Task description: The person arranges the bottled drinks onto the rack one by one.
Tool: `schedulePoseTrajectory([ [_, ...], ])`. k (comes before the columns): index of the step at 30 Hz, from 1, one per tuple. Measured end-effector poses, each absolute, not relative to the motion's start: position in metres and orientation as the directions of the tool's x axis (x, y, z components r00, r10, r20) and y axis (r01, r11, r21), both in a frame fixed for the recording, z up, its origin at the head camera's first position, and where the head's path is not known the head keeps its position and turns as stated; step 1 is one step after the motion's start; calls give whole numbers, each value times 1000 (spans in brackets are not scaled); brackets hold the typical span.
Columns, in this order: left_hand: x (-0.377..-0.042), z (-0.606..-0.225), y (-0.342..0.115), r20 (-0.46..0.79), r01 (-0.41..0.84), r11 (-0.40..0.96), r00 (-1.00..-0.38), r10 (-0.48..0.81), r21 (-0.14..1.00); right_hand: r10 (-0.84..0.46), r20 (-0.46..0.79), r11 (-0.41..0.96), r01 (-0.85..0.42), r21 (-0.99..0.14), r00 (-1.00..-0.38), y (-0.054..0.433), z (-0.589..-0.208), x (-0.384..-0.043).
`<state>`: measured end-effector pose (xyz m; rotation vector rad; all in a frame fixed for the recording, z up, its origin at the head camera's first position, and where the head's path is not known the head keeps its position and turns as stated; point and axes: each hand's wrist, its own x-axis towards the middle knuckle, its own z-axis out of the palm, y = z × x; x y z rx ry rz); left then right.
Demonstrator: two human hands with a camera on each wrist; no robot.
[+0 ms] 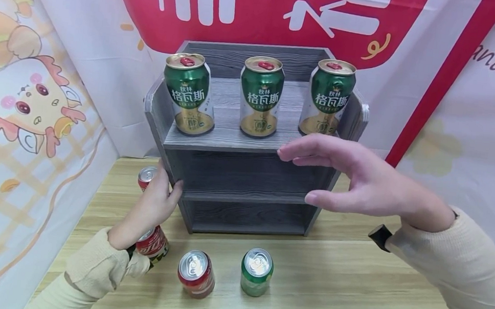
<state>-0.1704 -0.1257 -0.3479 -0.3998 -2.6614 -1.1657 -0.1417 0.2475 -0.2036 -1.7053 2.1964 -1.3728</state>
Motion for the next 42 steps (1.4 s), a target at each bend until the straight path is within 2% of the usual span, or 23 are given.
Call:
schedulePoseTrajectory([
  [6, -171, -348, -126, 293, 324, 653, -943, 160, 685, -792, 432, 26, -730, -682, -432, 245, -224, -141],
  [12, -171, -348, -126, 295, 326, 651, -942, 161, 686, -795, 443, -14, -718, -696, -413, 240, -254, -140],
  [19, -170, -348, -126, 283, 314, 652, -946, 157, 690, -790, 424, -15, -678, -735, -442, 237, -287, -141],
  [33, -170, -350, -126, 324, 349, 653, -932, 164, 673, -792, 425, -83, -612, -787, -439, 228, -363, -142],
  [42, -170, -349, -126, 314, 340, 653, -935, 163, 677, -783, 389, -42, -581, -813, -486, 222, -400, -137],
])
